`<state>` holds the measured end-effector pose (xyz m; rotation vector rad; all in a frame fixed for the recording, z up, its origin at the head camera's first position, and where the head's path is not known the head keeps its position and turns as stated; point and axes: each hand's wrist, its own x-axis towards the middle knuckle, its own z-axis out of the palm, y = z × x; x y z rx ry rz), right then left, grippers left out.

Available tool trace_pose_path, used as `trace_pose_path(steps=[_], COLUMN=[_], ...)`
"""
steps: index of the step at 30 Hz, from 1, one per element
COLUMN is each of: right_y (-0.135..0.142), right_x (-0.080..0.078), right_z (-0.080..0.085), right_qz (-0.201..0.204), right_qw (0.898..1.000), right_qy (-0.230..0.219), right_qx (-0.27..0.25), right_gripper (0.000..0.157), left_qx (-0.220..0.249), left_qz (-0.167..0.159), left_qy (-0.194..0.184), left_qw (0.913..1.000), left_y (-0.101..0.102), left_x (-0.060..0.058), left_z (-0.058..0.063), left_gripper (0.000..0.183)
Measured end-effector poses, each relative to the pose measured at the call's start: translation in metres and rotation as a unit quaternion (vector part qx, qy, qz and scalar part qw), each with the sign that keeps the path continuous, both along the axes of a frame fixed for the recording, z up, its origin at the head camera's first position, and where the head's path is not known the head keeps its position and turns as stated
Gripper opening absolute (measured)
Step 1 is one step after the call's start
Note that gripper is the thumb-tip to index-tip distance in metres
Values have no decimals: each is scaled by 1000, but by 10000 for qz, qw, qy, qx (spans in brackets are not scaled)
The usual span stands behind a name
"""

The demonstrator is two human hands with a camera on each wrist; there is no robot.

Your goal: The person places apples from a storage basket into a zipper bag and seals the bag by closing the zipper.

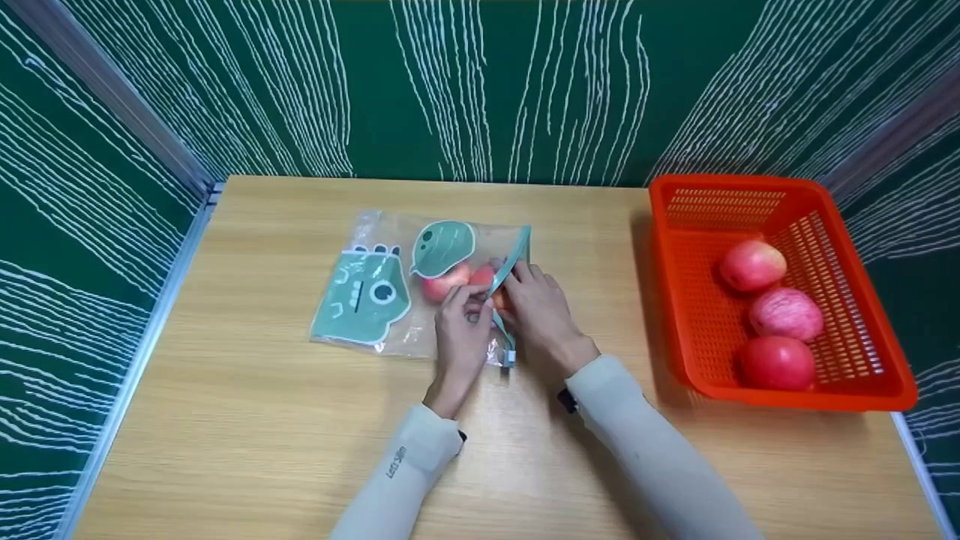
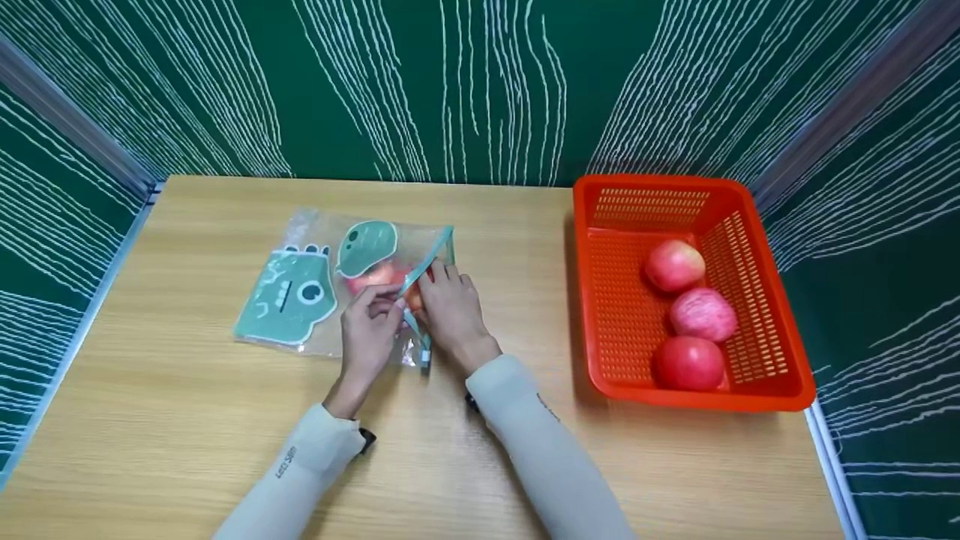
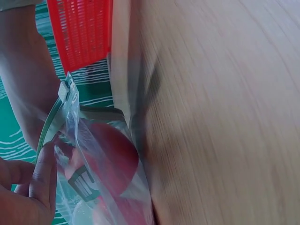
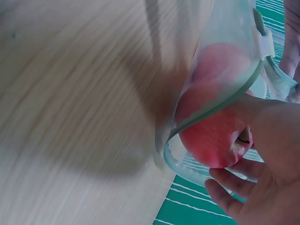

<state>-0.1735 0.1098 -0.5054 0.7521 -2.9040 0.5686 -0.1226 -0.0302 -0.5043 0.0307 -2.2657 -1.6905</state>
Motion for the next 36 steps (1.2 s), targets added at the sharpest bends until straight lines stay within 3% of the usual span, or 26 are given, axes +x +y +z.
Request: trace_pose_path(steps=[7,14,23,36], right_y=[-2,-1,6,27], right_x=[-4,-4,-2,8], right_z=[-2,-1,-3,9], right_qz=[227,571,810,40], right_qw=[9995,9977,9961,9967], right_qy=[-107,-354,97,-769], right_qx=[200,-30,-336,254], right_gripper=[67,67,68,90], left_qx=[61,-2,48,249], left_qz=[-13,-28,-27,4], left_qy=[-22,-190,-117,-98], left_qw=[10000,9998,9999,9996], left_y=[1,0,0,2], left_x=[0,2,1,1], left_z=[0,1,-2,-4], left_gripper=[20,22,22,18])
